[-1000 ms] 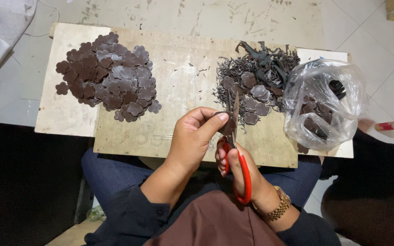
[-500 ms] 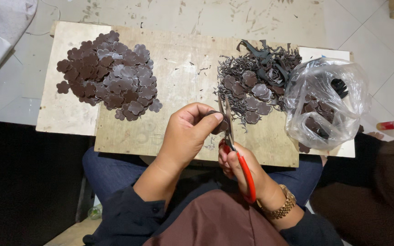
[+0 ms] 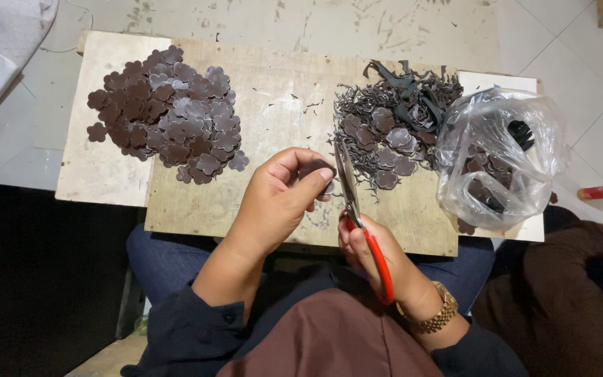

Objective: The person trims the edges of dark brown flower-shaped leather pieces using red-handled scissors. They hold each piece in the left hand and carefully cut around the perimeter, then place the trimmed piece onto a growing pile on the left side of the table.

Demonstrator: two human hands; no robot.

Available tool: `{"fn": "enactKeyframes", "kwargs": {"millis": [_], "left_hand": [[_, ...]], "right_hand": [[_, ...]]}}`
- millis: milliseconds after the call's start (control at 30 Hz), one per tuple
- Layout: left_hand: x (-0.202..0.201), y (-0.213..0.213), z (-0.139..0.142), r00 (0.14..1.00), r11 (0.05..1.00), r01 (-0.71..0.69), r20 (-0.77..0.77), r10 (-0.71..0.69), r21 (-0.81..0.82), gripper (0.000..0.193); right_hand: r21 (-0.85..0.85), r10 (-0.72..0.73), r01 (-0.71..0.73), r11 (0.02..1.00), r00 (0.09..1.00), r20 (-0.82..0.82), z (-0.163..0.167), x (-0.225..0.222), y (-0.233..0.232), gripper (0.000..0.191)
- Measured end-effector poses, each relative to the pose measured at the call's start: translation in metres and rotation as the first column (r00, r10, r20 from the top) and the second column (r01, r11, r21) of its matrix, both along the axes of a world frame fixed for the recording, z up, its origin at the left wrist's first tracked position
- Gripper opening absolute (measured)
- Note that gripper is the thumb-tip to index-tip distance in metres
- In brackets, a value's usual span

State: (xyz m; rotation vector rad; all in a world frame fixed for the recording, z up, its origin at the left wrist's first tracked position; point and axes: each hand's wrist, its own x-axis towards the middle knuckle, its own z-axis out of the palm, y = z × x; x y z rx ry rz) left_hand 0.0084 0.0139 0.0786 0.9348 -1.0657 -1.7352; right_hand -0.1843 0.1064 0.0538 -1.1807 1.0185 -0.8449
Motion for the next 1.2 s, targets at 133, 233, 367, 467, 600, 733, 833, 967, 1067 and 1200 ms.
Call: {"fn": "enactKeyframes", "kwargs": {"millis": [133,233,367,467,600,733,833,967,1067,1200], "left_hand": [[0.000,-0.001,0.000,0.998,0.999,0.009,-0.054,-0.012,-0.053,0.019],[0.000,-0.001,0.000,0.997,0.999,0.017,-0.080,-0.021,-0.050,0.023],[-0.001,-0.001,-0.001,0.997,1.000,-0.002,-0.072,0.000,-0.026,0.024],[-0.003,0.000,-0.002,0.998,1.000,-0.018,-0.057,0.017,-0.014,0.023],[-0.006,0.002,-0.005,0.995,0.999,-0.033,-0.094,0.030,-0.031,0.023],[-0.008,0.004,-0.007,0.993,0.998,-0.052,-0.106,0.048,-0.029,0.022],[-0.011,0.007,-0.006,0.994,0.997,-0.063,-0.094,0.060,-0.032,0.021],[-0.012,0.009,-0.005,0.991,0.997,-0.074,-0.111,0.070,-0.031,0.020],[-0.013,0.010,-0.004,0.990,0.996,-0.078,-0.116,0.074,-0.032,0.020],[-0.014,0.010,-0.005,0.989,0.996,-0.089,-0.119,0.085,-0.030,0.020]], "right_hand": [[-0.007,0.017,-0.017,1.000,1.000,0.022,-0.002,0.001,-0.003,0.057],[0.001,0.055,-0.055,0.998,0.998,0.014,-0.002,0.000,-0.002,0.061],[-0.029,0.090,-0.089,0.996,0.996,0.004,-0.003,-0.001,-0.003,0.063],[-0.039,0.096,-0.096,0.995,0.995,0.010,-0.003,0.000,-0.003,0.061],[-0.041,0.069,-0.072,0.997,0.996,-0.060,-0.002,0.001,-0.002,0.057],[-0.037,0.049,-0.051,0.998,0.997,-0.054,-0.002,0.003,-0.003,0.054],[0.012,0.039,-0.038,0.999,0.999,-0.018,-0.002,0.004,-0.002,0.054],[-0.019,0.033,-0.034,0.999,0.998,-0.050,-0.001,0.004,-0.002,0.052],[0.033,0.013,-0.013,0.999,1.000,0.000,-0.002,0.006,-0.001,0.051],[-0.001,-0.014,0.014,1.000,1.000,-0.002,-0.004,0.009,0.002,0.052]]}}
